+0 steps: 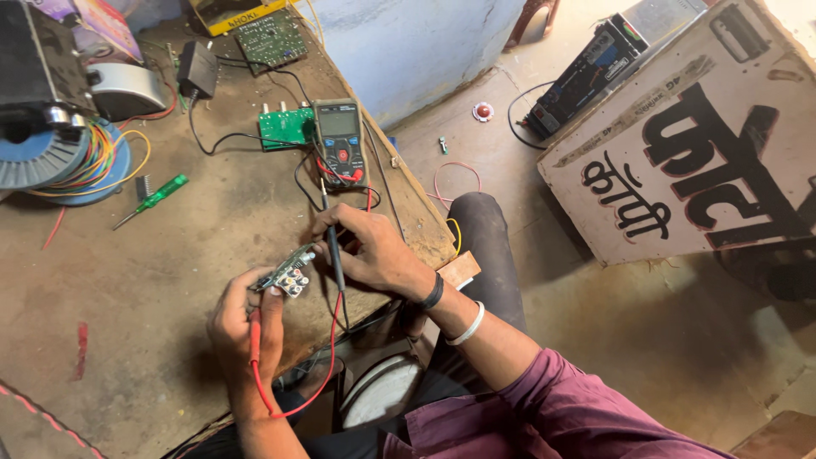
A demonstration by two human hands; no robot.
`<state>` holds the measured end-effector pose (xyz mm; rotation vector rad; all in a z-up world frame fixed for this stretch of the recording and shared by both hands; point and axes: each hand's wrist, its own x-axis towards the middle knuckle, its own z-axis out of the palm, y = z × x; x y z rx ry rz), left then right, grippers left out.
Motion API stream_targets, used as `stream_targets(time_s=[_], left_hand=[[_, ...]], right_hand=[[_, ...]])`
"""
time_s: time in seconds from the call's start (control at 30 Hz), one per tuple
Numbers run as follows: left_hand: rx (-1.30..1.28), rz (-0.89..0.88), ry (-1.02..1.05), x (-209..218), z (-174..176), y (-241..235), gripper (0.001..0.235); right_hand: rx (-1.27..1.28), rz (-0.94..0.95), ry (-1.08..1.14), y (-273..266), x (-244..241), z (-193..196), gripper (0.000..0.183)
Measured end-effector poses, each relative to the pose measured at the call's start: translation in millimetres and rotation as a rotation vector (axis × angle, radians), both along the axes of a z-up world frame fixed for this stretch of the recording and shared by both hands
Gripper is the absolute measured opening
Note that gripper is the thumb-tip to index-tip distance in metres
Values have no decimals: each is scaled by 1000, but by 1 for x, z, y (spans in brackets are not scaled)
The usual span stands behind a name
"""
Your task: The person uses a multimeter to test a small green circuit board. They hold the board with one hand and touch various points on it with the multimeter probes to check electrical continuity or voltage.
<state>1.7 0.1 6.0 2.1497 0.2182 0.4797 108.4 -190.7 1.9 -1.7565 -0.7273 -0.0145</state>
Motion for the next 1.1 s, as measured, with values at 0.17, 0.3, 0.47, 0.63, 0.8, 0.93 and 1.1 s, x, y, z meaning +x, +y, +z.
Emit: stream_targets(time_s=[0.17, 0.3, 0.47, 0.63, 0.8, 0.93, 1.1], left_hand=[[-17, -23, -30, 2, 3, -1, 20], [26, -60, -102, 2, 7, 1, 19], [6, -28, -62, 3, 12, -1, 19], [-49, -10, -23, 3, 14, -2, 20], [3, -22, -68, 1, 10, -1, 20], [3, -30, -52, 3, 6, 1, 20], [-16, 14, 22, 2, 0, 2, 22]], right_hand=[[0, -12, -48, 1, -1, -1, 22], [0, -10, -11, 1, 0, 0, 23], [-47, -28, 10, 0, 0, 0, 25], [-26, -24, -27, 2, 1, 2, 26], [-28, -12, -39, 1, 1, 2, 25], [-21, -11, -20, 1, 0, 3, 24], [-12, -22, -18, 1, -1, 4, 24]])
